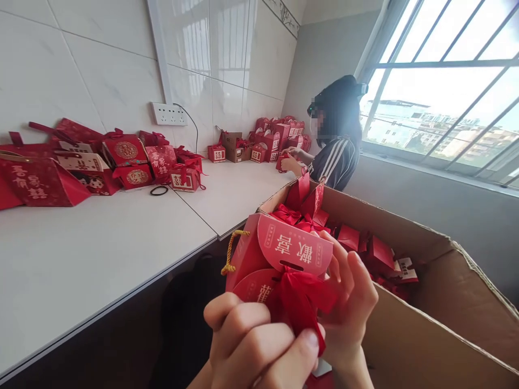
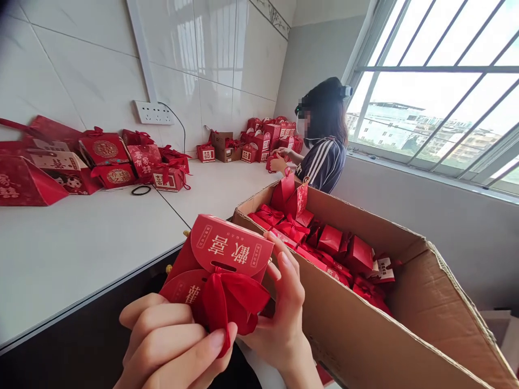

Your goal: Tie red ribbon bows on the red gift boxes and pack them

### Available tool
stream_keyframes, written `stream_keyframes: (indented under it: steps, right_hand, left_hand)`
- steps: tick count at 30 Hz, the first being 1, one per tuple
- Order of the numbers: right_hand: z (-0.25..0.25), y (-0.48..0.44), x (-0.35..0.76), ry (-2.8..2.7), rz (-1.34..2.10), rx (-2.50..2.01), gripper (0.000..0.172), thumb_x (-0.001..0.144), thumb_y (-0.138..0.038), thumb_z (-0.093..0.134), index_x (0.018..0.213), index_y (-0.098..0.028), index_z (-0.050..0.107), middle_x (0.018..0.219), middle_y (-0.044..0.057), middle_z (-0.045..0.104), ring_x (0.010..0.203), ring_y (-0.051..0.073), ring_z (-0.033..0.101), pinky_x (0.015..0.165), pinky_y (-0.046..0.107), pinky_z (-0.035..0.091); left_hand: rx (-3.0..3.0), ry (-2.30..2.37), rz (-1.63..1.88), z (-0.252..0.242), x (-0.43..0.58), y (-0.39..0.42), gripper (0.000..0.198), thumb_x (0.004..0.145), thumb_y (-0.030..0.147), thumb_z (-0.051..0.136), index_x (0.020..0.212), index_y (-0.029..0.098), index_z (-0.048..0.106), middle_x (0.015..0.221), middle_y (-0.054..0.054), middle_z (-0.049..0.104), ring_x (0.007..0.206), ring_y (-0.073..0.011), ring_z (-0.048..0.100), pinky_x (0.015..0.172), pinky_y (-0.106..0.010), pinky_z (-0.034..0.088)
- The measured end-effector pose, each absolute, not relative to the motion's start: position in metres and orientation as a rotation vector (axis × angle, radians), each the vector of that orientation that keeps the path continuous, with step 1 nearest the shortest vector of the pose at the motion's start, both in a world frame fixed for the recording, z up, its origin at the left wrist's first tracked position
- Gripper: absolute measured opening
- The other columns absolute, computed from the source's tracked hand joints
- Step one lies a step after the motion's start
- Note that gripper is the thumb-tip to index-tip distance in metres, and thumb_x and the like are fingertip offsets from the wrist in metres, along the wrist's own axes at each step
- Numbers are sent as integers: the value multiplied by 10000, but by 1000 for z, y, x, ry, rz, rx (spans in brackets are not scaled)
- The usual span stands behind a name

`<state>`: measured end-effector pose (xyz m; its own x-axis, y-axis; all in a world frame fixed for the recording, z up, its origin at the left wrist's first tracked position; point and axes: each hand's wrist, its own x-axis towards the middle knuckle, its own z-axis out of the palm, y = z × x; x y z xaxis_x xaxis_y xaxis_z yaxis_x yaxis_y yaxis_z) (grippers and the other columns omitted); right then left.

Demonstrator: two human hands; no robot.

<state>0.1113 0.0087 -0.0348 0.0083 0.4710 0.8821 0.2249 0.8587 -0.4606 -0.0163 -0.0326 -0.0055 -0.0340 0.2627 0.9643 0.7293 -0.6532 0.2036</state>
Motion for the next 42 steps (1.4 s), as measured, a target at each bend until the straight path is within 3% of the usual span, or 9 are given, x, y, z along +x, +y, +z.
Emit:
stream_keyframes:
  steps: [5, 10, 23, 30, 36, 42]
  right_hand:
    - [-39, 10, 109, -1564, 223, -651, 933, 649, -308, 782, 1396, -353, 224, 1422, 131, 347, 1296, 349, 373, 856, 515, 517]
    - [-42, 15, 104, -1509, 362, -678, 955, 659, -308, 772, 1408, -364, 181, 1443, 131, 326, 1302, 349, 370, 876, 519, 507]
    - [-49, 43, 111, -1466, 336, -766, 935, 658, -282, 772, 1399, -361, 208, 1430, 113, 351, 1284, 332, 403, 896, 528, 493]
    - [-55, 51, 117, -1443, 331, -789, 947, 659, -220, 772, 1402, -355, 201, 1430, 108, 348, 1285, 326, 405, 877, 523, 515]
    - [-58, 56, 123, -1426, 336, -772, 942, 662, -189, 764, 1414, -305, 209, 1419, 130, 363, 1270, 322, 426, 872, 487, 534]
    - [-48, 58, 124, -1429, 301, -778, 887, 692, -219, 744, 1393, -369, 222, 1414, 86, 380, 1289, 313, 402, 834, 490, 549]
  left_hand:
    - [-1699, -924, -1982, -9, -8, -24, 100, 734, 135, 657, 675, 184, 592, 531, 68, 577, 513, -87, 495, 548, -306, 362]
    - [-1969, -1100, -1792, -7, -14, -21, 137, 694, 85, 678, 748, 192, 612, 581, 73, 622, 534, -90, 546, 579, -308, 382]
    - [-1791, -1094, -1792, -11, 3, 20, 143, 766, 170, 606, 638, 217, 562, 470, 83, 530, 453, -72, 462, 555, -312, 344]
    - [-2117, -1146, -1664, -6, -2, 23, 184, 652, 50, 650, 739, 196, 580, 547, 84, 598, 496, -79, 516, 590, -298, 375]
    - [-2096, -1146, -1761, -9, 5, 35, 163, 685, 52, 608, 759, 193, 572, 522, 78, 585, 469, -81, 497, 596, -300, 382]
    - [-2138, -1044, -1710, -6, 0, 32, 125, 721, 86, 630, 742, 186, 559, 535, 85, 596, 468, -75, 529, 614, -302, 384]
